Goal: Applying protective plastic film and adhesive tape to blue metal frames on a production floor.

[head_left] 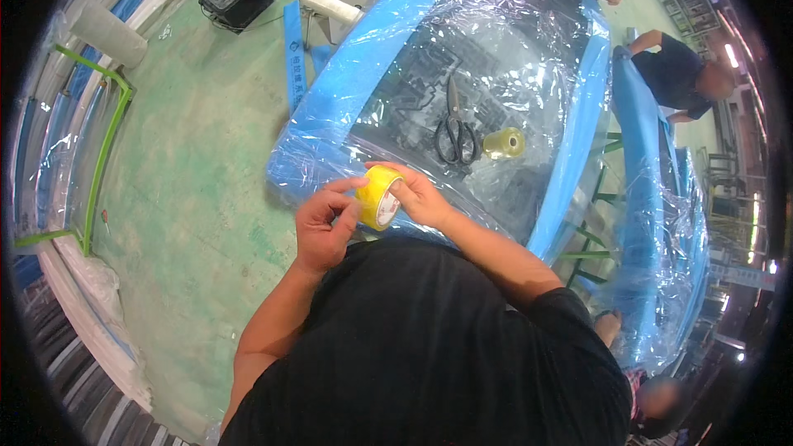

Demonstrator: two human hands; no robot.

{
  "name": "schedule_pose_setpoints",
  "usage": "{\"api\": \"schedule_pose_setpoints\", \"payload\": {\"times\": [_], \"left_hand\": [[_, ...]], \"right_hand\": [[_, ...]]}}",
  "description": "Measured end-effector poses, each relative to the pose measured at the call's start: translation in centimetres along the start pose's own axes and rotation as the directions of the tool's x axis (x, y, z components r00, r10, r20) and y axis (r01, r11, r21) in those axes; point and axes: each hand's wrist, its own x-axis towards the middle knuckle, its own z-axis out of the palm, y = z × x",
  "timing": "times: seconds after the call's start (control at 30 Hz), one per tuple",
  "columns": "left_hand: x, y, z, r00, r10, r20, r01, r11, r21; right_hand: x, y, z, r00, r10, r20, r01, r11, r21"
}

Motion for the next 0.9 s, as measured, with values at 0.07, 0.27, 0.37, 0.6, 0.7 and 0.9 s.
{"api": "schedule_pose_setpoints", "payload": {"times": [0.07,0.27,0.37,0.6,0.7,0.9], "left_hand": [[-0.5,-0.2,-0.2,0.993,-0.046,0.113,0.044,0.999,0.015],[0.0,1.0,0.4,0.987,-0.136,0.083,0.145,0.983,-0.115],[0.7,1.7,0.5,0.982,-0.163,0.097,0.169,0.984,-0.054],[1.5,0.2,-1.7,0.986,-0.148,0.074,0.144,0.988,0.061],[2.1,-0.3,-1.9,0.952,-0.239,-0.193,0.221,0.969,-0.112],[2.4,-2.7,-3.9,0.943,-0.189,-0.275,0.178,0.982,-0.065]], "right_hand": [[0.1,-0.8,-0.2,0.988,0.130,0.087,-0.128,0.991,-0.031],[0.0,-0.1,-0.2,0.960,0.269,0.077,-0.268,0.963,-0.022],[0.2,-0.1,-1.1,0.909,0.375,0.180,-0.375,0.926,-0.037],[0.2,-1.0,0.2,0.990,0.113,0.084,-0.085,0.956,-0.281],[-0.7,-0.7,0.4,0.997,-0.025,0.069,0.005,0.961,0.277],[-0.1,-1.2,1.0,0.991,0.010,0.134,0.031,0.954,-0.299]]}}
